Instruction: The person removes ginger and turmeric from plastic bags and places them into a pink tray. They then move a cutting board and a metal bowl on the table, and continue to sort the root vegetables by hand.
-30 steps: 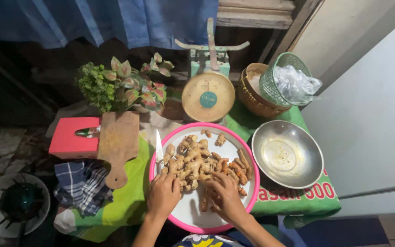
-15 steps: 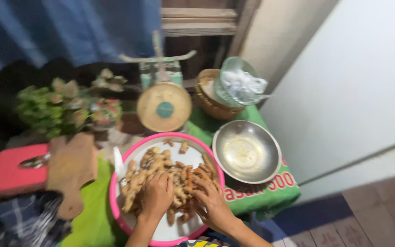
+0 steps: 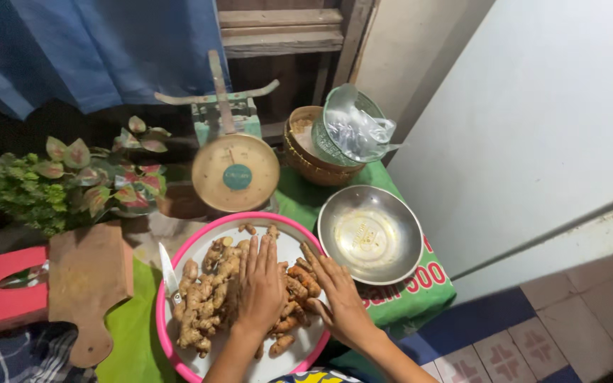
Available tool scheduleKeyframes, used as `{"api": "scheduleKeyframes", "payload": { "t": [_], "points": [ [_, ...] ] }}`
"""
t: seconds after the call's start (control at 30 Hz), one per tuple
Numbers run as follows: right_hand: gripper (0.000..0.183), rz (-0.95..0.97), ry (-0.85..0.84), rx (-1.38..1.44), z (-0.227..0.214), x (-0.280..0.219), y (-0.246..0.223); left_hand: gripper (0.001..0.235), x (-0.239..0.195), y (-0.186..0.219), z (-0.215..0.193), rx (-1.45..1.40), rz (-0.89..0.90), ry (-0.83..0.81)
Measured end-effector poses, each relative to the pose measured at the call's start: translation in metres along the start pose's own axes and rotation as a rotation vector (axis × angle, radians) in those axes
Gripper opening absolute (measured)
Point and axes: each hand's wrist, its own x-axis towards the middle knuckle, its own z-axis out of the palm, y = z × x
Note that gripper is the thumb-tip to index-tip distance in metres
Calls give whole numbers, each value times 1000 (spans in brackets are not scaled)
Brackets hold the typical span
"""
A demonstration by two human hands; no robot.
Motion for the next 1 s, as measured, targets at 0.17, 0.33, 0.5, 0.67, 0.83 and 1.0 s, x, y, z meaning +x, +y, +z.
{"api": "scheduleKeyframes", "payload": {
  "t": [0.17, 0.33, 0.5, 0.67, 0.83, 1.0],
  "points": [
    [71, -34, -62, -15, -1, 16, -2, 58, 5, 3, 11, -66, -23, -113],
    [69, 22, 10, -78, -16, 14, 25, 61, 22, 27, 34, -70, 85, -131],
    [67, 66, 14, -114, -29, 11, 46, 61, 31, 48, 48, -108, 124, -131],
    [66, 73, 26, -92, -29, 12, 54, 62, 33, 48, 54, -117, 128, -157],
    [65, 81, 26, -79, -25, 17, 60, 60, 37, 45, 62, -128, 119, -159],
    [64, 61, 32, -80, -29, 24, 71, 62, 46, 49, 73, -138, 108, -191]
  ]
}}
